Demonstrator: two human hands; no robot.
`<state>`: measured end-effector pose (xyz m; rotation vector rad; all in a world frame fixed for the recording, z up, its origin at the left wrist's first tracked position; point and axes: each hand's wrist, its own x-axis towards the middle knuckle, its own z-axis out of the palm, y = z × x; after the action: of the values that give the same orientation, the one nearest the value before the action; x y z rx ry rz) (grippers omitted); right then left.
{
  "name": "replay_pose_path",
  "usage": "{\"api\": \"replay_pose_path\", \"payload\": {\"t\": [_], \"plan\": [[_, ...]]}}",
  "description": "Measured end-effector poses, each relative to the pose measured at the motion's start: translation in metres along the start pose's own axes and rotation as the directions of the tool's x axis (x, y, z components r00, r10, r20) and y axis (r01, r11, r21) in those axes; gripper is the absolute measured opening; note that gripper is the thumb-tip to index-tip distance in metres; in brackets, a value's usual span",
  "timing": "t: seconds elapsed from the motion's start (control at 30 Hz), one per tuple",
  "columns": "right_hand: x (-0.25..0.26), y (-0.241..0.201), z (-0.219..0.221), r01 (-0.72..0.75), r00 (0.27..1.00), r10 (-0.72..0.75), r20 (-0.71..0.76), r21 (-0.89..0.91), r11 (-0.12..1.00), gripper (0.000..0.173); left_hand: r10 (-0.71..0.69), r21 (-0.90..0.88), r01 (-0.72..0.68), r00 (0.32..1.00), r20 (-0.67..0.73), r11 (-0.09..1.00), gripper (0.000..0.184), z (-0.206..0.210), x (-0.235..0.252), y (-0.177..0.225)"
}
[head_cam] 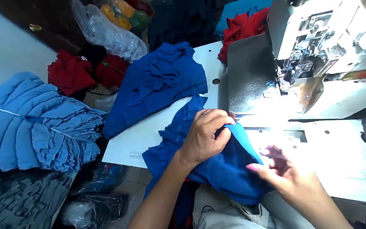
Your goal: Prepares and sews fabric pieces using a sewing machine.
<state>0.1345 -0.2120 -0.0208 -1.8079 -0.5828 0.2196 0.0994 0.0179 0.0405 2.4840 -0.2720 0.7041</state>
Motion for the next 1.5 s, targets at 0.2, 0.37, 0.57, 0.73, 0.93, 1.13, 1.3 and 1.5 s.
{"api": "replay_pose_path", "payload": {"t": [0.2, 0.37, 0.57, 0.73, 0.93, 1.13, 1.3, 1.5], "plan": [[0.03, -0.021, 0.013, 0.124, 0.992, -0.127, -0.023, -0.095, 0.988, 0.019, 0.2, -0.004, -0.201, 0.974, 0.103, 0.98, 0.021, -0.006, 0.025, 0.006], [0.015, 0.005, -0.016, 0.062, 0.998, -0.066, -0.012, -0.207, 0.976, 0.034, -0.025, 0.135, 0.028, 0.999, -0.023, 0.991, 0.057, -0.016, -0.019, -0.022], [-0.002, -0.01, -0.034, 0.202, 0.979, -0.151, 0.134, -0.62, 0.758, 0.042, -0.19, 0.023, 0.19, 0.981, 0.021, 0.982, 0.064, 0.01, -0.078, -0.019], [0.023, 0.007, -0.003, 0.321, 0.932, -0.354, 0.076, -0.625, 0.711, 0.051, -0.113, 0.177, 0.114, 0.994, -0.016, 0.978, 0.035, 0.003, -0.067, -0.022], [0.03, -0.006, -0.007, 0.291, 0.949, -0.308, 0.07, -0.571, 0.767, 0.046, -0.141, 0.179, 0.121, 0.985, 0.104, 0.976, 0.033, -0.017, -0.049, -0.036], [0.034, 0.006, 0.007, 0.408, 0.889, -0.457, 0.038, -0.521, 0.75, 0.049, -0.078, -0.046, 0.08, 0.995, 0.064, 0.996, 0.018, -0.032, -0.031, -0.035], [0.049, -0.023, 0.02, 0.355, 0.93, -0.36, -0.082, -0.061, 0.933, 0.024, -0.043, -0.487, 0.063, 0.998, 0.051, 0.871, 0.014, -0.045, 0.034, -0.013], [0.031, -0.059, -0.01, -0.209, 0.975, 0.217, 0.044, 0.505, 0.837, 0.009, -0.141, -0.423, 0.187, 0.98, 0.138, 0.886, 0.005, -0.037, 0.096, 0.011]]}}
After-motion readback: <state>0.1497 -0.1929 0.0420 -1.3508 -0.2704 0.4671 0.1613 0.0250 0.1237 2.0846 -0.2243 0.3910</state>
